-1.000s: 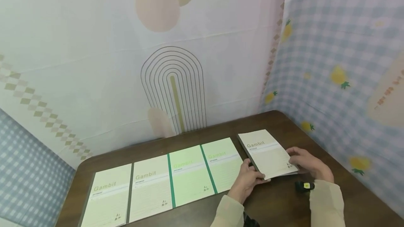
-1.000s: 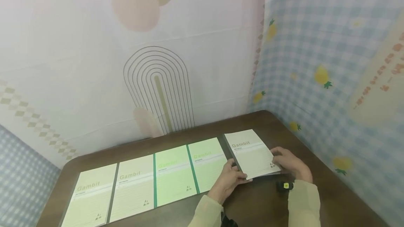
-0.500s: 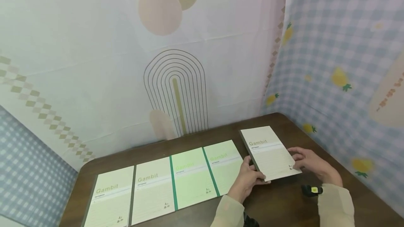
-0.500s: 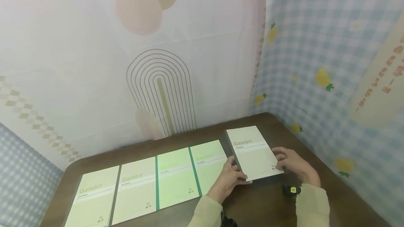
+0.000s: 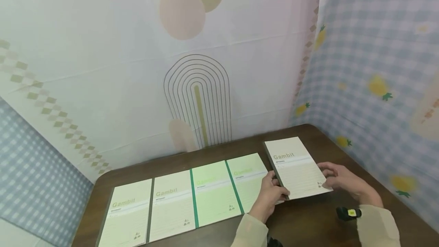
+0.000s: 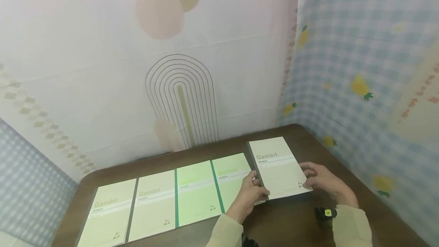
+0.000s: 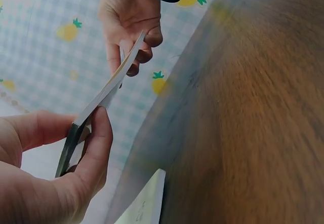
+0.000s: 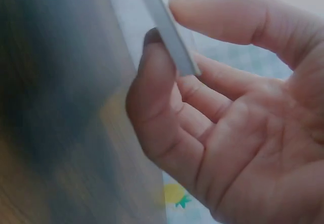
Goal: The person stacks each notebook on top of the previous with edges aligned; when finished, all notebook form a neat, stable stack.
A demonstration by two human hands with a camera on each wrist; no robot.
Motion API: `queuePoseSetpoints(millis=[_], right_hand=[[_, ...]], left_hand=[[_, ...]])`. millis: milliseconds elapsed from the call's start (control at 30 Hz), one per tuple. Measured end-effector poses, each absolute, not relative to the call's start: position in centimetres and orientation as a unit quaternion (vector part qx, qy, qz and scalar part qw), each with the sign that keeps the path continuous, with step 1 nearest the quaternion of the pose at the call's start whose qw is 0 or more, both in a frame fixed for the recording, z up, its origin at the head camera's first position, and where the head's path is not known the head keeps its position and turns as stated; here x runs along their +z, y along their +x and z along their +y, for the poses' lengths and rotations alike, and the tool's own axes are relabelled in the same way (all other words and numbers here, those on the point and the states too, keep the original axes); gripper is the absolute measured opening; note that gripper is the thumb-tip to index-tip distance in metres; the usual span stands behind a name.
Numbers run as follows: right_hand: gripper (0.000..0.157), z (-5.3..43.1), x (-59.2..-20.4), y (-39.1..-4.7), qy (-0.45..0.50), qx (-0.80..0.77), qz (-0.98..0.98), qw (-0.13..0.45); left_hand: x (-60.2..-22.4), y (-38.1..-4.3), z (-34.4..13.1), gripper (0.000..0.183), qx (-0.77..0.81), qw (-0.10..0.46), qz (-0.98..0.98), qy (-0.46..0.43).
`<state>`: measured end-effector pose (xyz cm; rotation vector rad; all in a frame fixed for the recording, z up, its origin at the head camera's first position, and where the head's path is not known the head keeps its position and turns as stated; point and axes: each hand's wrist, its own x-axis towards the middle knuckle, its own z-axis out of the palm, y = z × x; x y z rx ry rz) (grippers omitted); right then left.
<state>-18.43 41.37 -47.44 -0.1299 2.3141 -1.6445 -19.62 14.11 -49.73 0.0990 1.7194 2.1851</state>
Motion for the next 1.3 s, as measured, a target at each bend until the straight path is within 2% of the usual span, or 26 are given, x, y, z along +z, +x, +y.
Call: queuePoseSetpoints(millis=[967, 1300], right_hand=[[0.068, 36.6, -45.5, -18.9, -0.089, -0.607, 0.777, 0.144], [0.071, 35.2, -44.1, -18.3, -0.095, -0.603, 0.779, 0.146]], left_hand=[[-46.8, -19.5, 8.5, 0.067, 0.750, 0.169, 0.637, 0.047], [-44.8, -18.9, 6.6, 0.074, 0.752, 0.168, 0.634, 0.063]])
